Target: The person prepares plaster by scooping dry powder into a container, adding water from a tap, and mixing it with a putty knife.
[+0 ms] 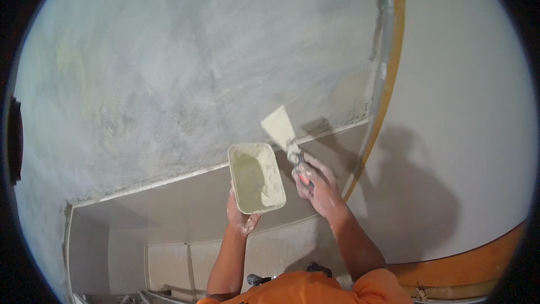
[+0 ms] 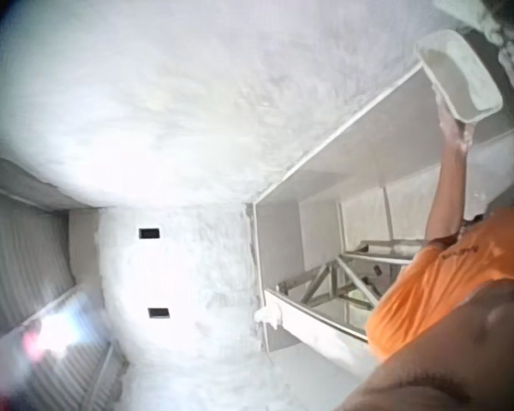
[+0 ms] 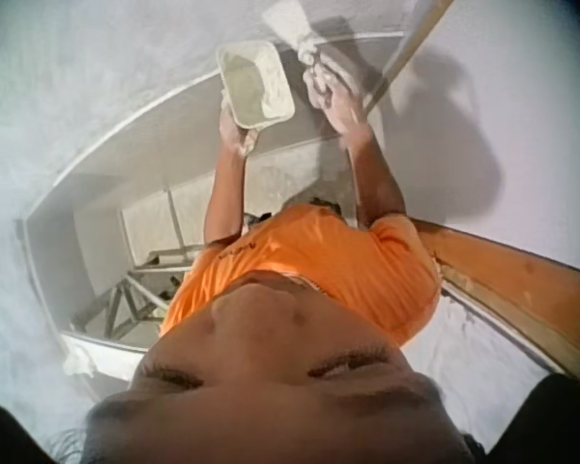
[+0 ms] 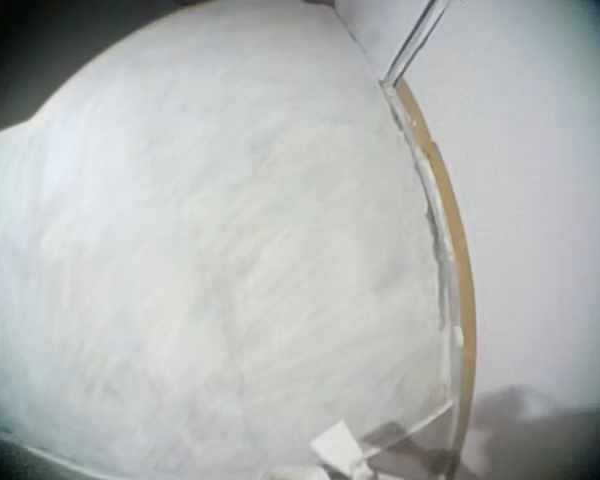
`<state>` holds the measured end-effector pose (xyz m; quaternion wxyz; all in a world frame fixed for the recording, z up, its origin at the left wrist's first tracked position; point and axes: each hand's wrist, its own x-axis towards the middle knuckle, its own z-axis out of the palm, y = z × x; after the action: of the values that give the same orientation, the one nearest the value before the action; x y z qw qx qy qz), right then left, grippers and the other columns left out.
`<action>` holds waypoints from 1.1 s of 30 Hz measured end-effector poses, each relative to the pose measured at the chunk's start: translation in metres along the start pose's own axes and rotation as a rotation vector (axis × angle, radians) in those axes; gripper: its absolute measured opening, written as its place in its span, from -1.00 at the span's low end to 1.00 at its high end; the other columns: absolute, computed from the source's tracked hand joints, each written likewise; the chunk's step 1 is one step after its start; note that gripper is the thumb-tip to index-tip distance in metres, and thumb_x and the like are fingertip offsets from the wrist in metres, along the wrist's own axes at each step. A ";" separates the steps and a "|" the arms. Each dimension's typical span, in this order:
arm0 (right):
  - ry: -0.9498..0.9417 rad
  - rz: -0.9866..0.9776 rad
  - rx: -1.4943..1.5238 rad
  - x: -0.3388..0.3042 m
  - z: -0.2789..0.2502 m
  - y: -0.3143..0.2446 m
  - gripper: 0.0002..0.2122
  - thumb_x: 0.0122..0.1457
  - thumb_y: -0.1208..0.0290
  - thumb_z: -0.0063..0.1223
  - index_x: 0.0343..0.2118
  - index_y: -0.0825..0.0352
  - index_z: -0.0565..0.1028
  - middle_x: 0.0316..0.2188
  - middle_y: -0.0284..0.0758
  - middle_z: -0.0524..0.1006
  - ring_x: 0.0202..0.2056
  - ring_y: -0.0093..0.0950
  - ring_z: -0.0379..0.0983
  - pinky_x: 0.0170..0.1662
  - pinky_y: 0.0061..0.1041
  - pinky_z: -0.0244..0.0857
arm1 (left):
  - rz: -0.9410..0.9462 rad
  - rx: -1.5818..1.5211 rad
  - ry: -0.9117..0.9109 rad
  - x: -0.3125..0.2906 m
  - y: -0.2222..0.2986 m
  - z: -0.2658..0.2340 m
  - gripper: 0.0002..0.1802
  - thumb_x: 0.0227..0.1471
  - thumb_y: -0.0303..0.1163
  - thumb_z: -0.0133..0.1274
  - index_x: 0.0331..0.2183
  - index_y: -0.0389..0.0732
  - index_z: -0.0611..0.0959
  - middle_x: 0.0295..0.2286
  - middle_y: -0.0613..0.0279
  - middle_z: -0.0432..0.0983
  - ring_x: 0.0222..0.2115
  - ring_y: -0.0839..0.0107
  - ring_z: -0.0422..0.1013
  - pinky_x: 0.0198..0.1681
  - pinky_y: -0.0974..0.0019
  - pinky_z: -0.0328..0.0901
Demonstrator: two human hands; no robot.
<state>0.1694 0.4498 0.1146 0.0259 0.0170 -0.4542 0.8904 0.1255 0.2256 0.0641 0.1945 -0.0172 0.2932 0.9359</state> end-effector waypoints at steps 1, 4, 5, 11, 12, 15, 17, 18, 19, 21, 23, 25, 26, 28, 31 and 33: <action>0.020 -0.100 -0.051 0.011 -0.005 -0.013 -0.66 0.35 0.38 0.00 0.13 0.37 0.42 -0.38 -0.38 0.48 -0.53 -0.62 0.34 -0.50 -0.57 0.17 | 0.007 -0.022 0.036 0.004 -0.003 0.007 -0.40 0.39 0.08 -0.25 0.15 -0.19 0.43 -0.04 0.08 0.54 -0.13 0.16 0.59 -0.23 0.07 0.63; 0.189 -0.648 -0.491 0.084 -0.038 -0.037 -0.59 0.31 0.44 0.02 0.19 0.43 0.37 -0.31 -0.33 0.49 -0.45 -0.48 0.41 -0.40 -0.39 0.27 | 0.033 -0.016 -0.011 0.020 -0.012 -0.004 -0.45 0.38 0.05 -0.24 0.11 -0.17 0.47 -0.09 0.12 0.57 -0.20 0.18 0.61 -0.31 0.12 0.63; 0.233 -0.864 -0.681 0.100 -0.040 -0.040 -0.56 0.30 0.46 0.02 0.22 0.44 0.35 -0.28 -0.30 0.49 -0.41 -0.42 0.45 -0.37 -0.33 0.32 | 0.038 -0.010 -0.021 0.017 -0.013 -0.003 -0.45 0.38 0.05 -0.24 0.11 -0.17 0.47 -0.09 0.12 0.57 -0.20 0.18 0.61 -0.31 0.12 0.63; 0.661 -0.793 -1.636 0.163 -0.039 -0.029 -0.33 0.20 0.43 0.03 0.40 0.29 0.14 -0.10 -0.07 0.43 -0.29 -0.03 0.54 -0.14 -0.07 0.48 | 0.160 0.082 0.093 0.012 -0.013 0.031 -0.49 0.34 -0.02 -0.19 0.08 -0.20 0.49 -0.13 0.15 0.58 -0.23 0.18 0.61 -0.35 0.15 0.63; 0.589 -0.718 -1.672 0.166 -0.046 0.000 -0.31 0.21 0.40 0.04 0.42 0.22 0.12 -0.09 -0.06 0.43 -0.32 -0.01 0.55 -0.16 -0.03 0.48 | 0.143 0.089 0.090 0.012 -0.013 0.019 -0.44 0.36 0.06 -0.23 0.11 -0.16 0.48 -0.08 0.16 0.56 -0.17 0.22 0.58 -0.25 0.14 0.60; 0.466 -0.523 -1.659 0.134 -0.055 0.072 -0.32 0.22 0.42 0.03 0.42 0.21 0.11 -0.06 -0.03 0.43 -0.37 0.01 0.55 -0.22 0.06 0.47 | 0.158 0.107 0.076 0.014 -0.006 -0.006 -0.39 0.38 0.14 -0.25 0.13 -0.14 0.47 -0.05 0.18 0.54 -0.11 0.25 0.56 -0.17 0.14 0.57; 0.361 -0.446 -1.695 0.112 -0.080 0.102 -0.31 0.22 0.40 0.04 0.42 0.25 0.11 -0.05 -0.02 0.43 -0.36 0.01 0.55 -0.22 0.06 0.47 | 0.169 0.099 0.045 0.015 -0.014 -0.009 -0.39 0.37 0.15 -0.24 0.13 -0.14 0.47 -0.06 0.19 0.54 -0.12 0.25 0.57 -0.19 0.14 0.58; 0.270 -0.395 -1.709 0.102 -0.095 0.111 -0.31 0.22 0.39 0.05 0.41 0.30 0.10 -0.04 -0.01 0.43 -0.35 0.02 0.55 -0.23 0.06 0.47 | 0.163 0.085 0.090 0.018 -0.018 -0.004 -0.41 0.35 0.10 -0.22 0.12 -0.16 0.47 -0.05 0.13 0.54 -0.12 0.19 0.57 -0.19 0.05 0.59; 0.236 -0.447 -1.705 0.087 -0.096 0.108 -0.32 0.22 0.36 0.07 0.40 0.34 0.12 -0.07 0.02 0.46 -0.33 0.04 0.55 -0.24 0.01 0.46 | 0.171 0.085 0.144 0.018 -0.017 -0.005 -0.44 0.32 0.05 -0.20 0.11 -0.17 0.47 -0.05 0.08 0.54 -0.11 0.12 0.58 -0.18 -0.04 0.60; 0.302 -0.461 -1.538 0.073 -0.086 0.073 -0.37 0.25 0.33 0.07 0.36 0.33 0.18 -0.11 0.02 0.49 -0.31 0.04 0.55 -0.24 -0.02 0.44 | 0.170 0.072 0.138 0.014 -0.016 -0.007 -0.43 0.33 0.05 -0.21 0.12 -0.17 0.47 -0.03 0.08 0.53 -0.09 0.11 0.56 -0.16 -0.07 0.58; 0.374 -0.626 -1.346 0.078 -0.081 0.026 -0.51 0.30 0.26 0.05 0.23 0.35 0.33 -0.24 -0.01 0.55 -0.31 0.02 0.55 -0.25 -0.07 0.41 | 0.163 0.050 0.120 0.015 -0.013 -0.008 -0.42 0.33 0.06 -0.23 0.12 -0.16 0.47 -0.01 0.08 0.52 -0.06 0.11 0.55 -0.14 -0.10 0.57; 0.422 -0.774 -1.223 0.087 -0.064 -0.031 -0.64 0.33 0.20 0.04 0.01 0.41 0.49 -0.40 -0.03 0.57 -0.34 0.01 0.53 -0.26 -0.09 0.38 | 0.162 0.067 0.083 0.017 -0.010 -0.013 -0.42 0.33 0.05 -0.22 0.14 -0.15 0.46 0.01 0.10 0.51 -0.05 0.09 0.54 -0.12 -0.09 0.56; 0.462 -0.771 -1.147 0.092 -0.052 -0.057 -0.65 0.33 0.18 0.05 -0.10 0.44 0.54 -0.47 -0.03 0.56 -0.37 0.02 0.52 -0.26 -0.10 0.37 | 0.153 0.068 0.074 0.019 -0.010 -0.009 -0.42 0.33 0.05 -0.22 0.14 -0.15 0.46 0.01 0.10 0.51 -0.05 0.09 0.54 -0.12 -0.09 0.56; 0.474 -0.793 -1.035 0.117 -0.046 -0.090 -0.67 0.33 0.16 0.08 -0.26 0.43 0.56 -0.59 -0.14 0.53 -0.54 -0.17 0.50 -0.40 -0.23 0.36 | 0.164 0.051 0.098 0.019 -0.010 0.004 -0.42 0.33 0.05 -0.21 0.15 -0.15 0.46 0.02 0.12 0.51 -0.06 0.09 0.55 -0.09 -0.08 0.56; 0.281 -0.333 -0.537 0.137 -0.042 -0.116 -0.68 0.34 0.14 0.09 -0.30 0.38 0.55 -0.60 -0.38 0.45 -0.63 -0.52 0.33 -0.52 -0.48 0.24 | 0.145 0.041 0.062 0.021 -0.009 0.010 -0.43 0.33 0.04 -0.21 0.14 -0.16 0.46 -0.01 0.13 0.53 -0.06 0.12 0.55 -0.09 -0.05 0.56; 0.295 -0.250 -0.467 0.146 -0.053 -0.097 -0.69 0.33 0.15 0.10 -0.33 0.35 0.54 -0.60 -0.42 0.44 -0.64 -0.59 0.31 -0.57 -0.52 0.18 | 0.161 0.049 0.024 0.024 -0.007 0.006 -0.45 0.33 0.02 -0.21 0.13 -0.17 0.47 -0.03 0.14 0.54 -0.07 0.13 0.56 -0.09 -0.05 0.56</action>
<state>0.0293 0.5540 0.1699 0.2041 -0.0633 -0.6323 0.7446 0.1067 0.2427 0.0624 0.1155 -0.0002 0.3187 0.9408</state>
